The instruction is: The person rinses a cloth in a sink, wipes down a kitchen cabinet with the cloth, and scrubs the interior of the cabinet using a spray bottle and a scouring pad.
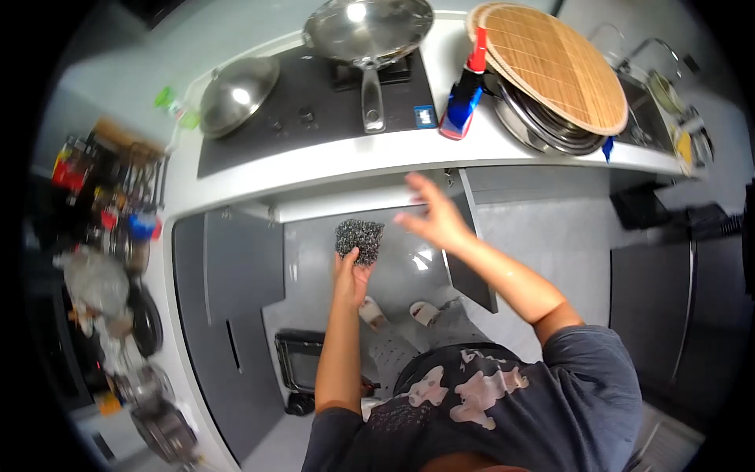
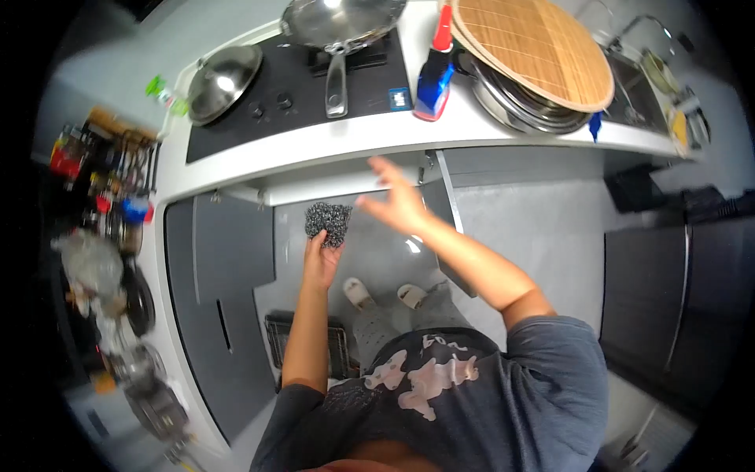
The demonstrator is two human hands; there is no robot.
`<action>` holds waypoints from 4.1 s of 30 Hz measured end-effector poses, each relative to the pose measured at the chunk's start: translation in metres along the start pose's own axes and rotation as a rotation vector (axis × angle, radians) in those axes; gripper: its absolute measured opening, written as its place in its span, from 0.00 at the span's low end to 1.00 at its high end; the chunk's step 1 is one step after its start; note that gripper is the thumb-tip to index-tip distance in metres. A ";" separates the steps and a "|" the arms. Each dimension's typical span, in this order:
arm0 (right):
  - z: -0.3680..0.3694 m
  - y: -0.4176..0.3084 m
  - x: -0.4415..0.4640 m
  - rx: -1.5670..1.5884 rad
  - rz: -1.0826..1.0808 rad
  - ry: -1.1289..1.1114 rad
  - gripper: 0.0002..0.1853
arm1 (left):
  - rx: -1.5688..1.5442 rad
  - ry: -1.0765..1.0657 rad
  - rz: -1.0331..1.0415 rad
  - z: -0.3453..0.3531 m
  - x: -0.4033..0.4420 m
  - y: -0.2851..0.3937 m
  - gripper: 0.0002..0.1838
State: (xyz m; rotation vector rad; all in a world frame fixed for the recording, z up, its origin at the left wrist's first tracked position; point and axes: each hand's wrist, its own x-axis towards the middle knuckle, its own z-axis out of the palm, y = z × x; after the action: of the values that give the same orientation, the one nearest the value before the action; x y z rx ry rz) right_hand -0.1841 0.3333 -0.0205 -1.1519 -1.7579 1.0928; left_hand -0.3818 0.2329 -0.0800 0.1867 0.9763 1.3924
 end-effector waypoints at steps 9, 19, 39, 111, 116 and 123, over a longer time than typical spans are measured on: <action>-0.113 0.046 0.169 -0.292 -0.182 0.821 0.42 | -0.026 -0.017 -0.549 -0.113 0.123 0.011 0.16; -0.107 0.040 0.202 -0.102 -0.314 1.007 0.24 | 0.303 -0.052 -0.778 -0.166 0.189 0.055 0.15; 0.151 0.207 -0.106 0.194 0.289 0.961 0.24 | 0.780 -0.148 -0.800 -0.163 0.332 -0.108 0.16; 0.216 0.559 0.186 0.004 0.222 0.646 0.25 | 0.312 -0.109 -0.704 -0.253 0.558 -0.146 0.19; 0.238 0.572 0.189 0.080 0.176 0.788 0.26 | 0.309 -0.079 -0.552 -0.253 0.537 -0.165 0.18; 0.255 0.592 0.206 0.277 0.168 0.972 0.21 | 0.538 -0.116 -0.427 -0.281 0.554 -0.175 0.17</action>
State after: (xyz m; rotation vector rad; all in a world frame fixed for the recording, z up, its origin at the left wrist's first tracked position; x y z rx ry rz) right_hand -0.3025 0.5998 -0.6307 -1.3431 -0.7449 0.6401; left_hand -0.5100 0.5601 -0.6216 0.4268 1.1956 0.7049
